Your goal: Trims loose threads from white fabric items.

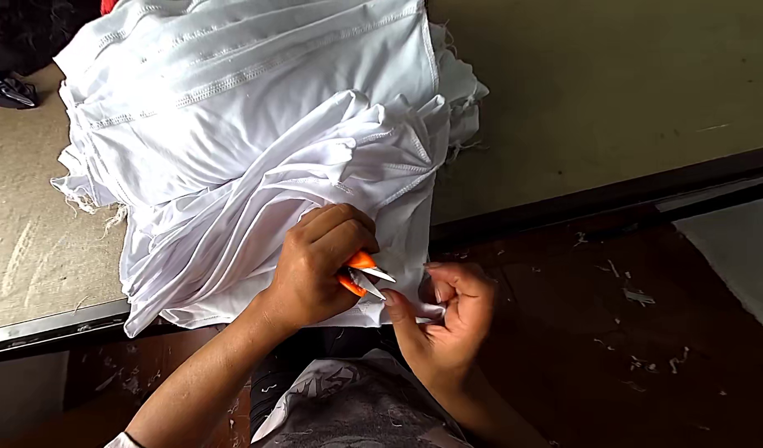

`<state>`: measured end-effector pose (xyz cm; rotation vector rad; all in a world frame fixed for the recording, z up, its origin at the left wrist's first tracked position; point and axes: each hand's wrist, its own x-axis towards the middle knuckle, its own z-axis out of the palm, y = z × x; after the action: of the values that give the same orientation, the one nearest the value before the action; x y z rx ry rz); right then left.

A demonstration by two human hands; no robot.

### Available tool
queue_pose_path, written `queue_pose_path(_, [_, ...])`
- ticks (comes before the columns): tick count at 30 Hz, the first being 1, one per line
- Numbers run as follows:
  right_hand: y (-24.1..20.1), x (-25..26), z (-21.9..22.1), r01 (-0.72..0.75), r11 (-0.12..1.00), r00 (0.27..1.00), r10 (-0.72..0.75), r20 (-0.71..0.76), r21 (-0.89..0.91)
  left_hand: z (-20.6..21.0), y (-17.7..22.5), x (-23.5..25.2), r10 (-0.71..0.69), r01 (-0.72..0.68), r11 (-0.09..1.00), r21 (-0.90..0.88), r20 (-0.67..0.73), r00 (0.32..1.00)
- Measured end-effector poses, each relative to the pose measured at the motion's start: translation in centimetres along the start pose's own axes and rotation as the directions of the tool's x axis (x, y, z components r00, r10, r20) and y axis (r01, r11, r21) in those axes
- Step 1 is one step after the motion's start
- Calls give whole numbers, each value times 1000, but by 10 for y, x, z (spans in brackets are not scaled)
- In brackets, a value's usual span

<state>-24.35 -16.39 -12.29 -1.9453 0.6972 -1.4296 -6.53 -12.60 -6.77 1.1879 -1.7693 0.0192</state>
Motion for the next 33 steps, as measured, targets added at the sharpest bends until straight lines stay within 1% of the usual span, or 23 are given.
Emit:
queue_pose_path(3, [-4, 12, 6, 52, 994, 998, -49, 35, -101, -4, 2, 2, -13, 13, 1000, -21, 18, 1000])
queue_pose_path(5, [-8, 21, 7, 75, 988, 997, -71, 37, -134, -7, 5, 3, 5, -5, 1000, -3, 35, 999])
queue_pose_path(7, [-8, 27, 8, 93, 987, 996, -93, 2, -128, -9, 5, 4, 49, -51, 998, 34, 45, 998])
queue_pose_path(9, [-6, 30, 6, 101, 985, 994, -106, -27, -136, -12, 3, 3, 92, -98, 989, 107, 59, 994])
queue_pose_path(11, [-1, 29, 3, 122, 988, 991, -126, -38, -93, -15, 0, -1, 111, -133, 970, 205, 116, 987])
queue_pose_path(13, [5, 24, 5, 142, 989, 989, -143, -31, -33, -14, -3, -7, 90, -138, 963, 230, 207, 974])
queue_pose_path(15, [7, 19, 4, 150, 988, 989, -150, -6, -25, -13, -5, -13, 43, -95, 976, 197, 254, 966])
queue_pose_path(17, [4, 20, 1, 112, 993, 993, -111, 43, -25, -17, -2, -16, 10, -45, 986, 159, 219, 976])
queue_pose_path(19, [-1, 27, -7, 6, 999, 994, -11, 112, 46, -26, 15, -17, -30, 17, 997, 78, 176, 984])
queue_pose_path(20, [-4, 34, -12, -63, 993, 988, 47, 149, 105, -31, 31, -17, -58, 57, 998, 10, 201, 978])
queue_pose_path(21, [-6, 43, -15, -131, 976, 978, 99, 182, 173, -35, 48, -17, -74, 104, 990, -93, 287, 955])
queue_pose_path(22, [-8, 54, -17, -204, 944, 966, 149, 213, 261, -36, 63, -18, -59, 168, 960, -222, 426, 903])
queue_pose_path(23, [-9, 65, -17, -271, 892, 950, 188, 250, 361, -31, 73, -18, -6, 229, 920, -319, 572, 820])
queue_pose_path(24, [-11, 78, -14, -340, 829, 930, 224, 293, 444, -21, 78, -18, 47, 263, 899, -351, 672, 739])
queue_pose_path(25, [-15, 91, -11, -402, 770, 907, 259, 332, 496, -8, 77, -19, 63, 274, 898, -343, 718, 693])
queue_pose_path(26, [-19, 104, -6, -443, 722, 889, 278, 364, 531, 4, 71, -18, 42, 269, 909, -318, 714, 699])
queue_pose_path(28, [-21, 123, 0, -471, 676, 871, 255, 420, 567, 17, 46, -13, -41, 211, 954, -215, 601, 798])
queue_pose_path(29, [-20, 129, -1, -461, 679, 869, 216, 444, 572, 15, 32, -6, -97, 205, 967, -151, 524, 846])
queue_pose_path(30, [-17, 131, -8, -426, 708, 876, 168, 452, 563, 9, 18, 1, -163, 219, 972, -84, 429, 888])
queue_pose_path(31, [-11, 127, -18, -354, 766, 897, 116, 427, 537, 1, 6, 9, -240, 272, 961, -51, 331, 912])
queue_pose_path(32, [-5, 118, -29, -253, 841, 931, 77, 358, 478, -9, -5, 17, -299, 326, 944, -55, 279, 913])
queue_pose_path(33, [4, 104, -41, -146, 914, 964, 46, 261, 379, -17, -15, 24, -334, 361, 929, -80, 241, 911])
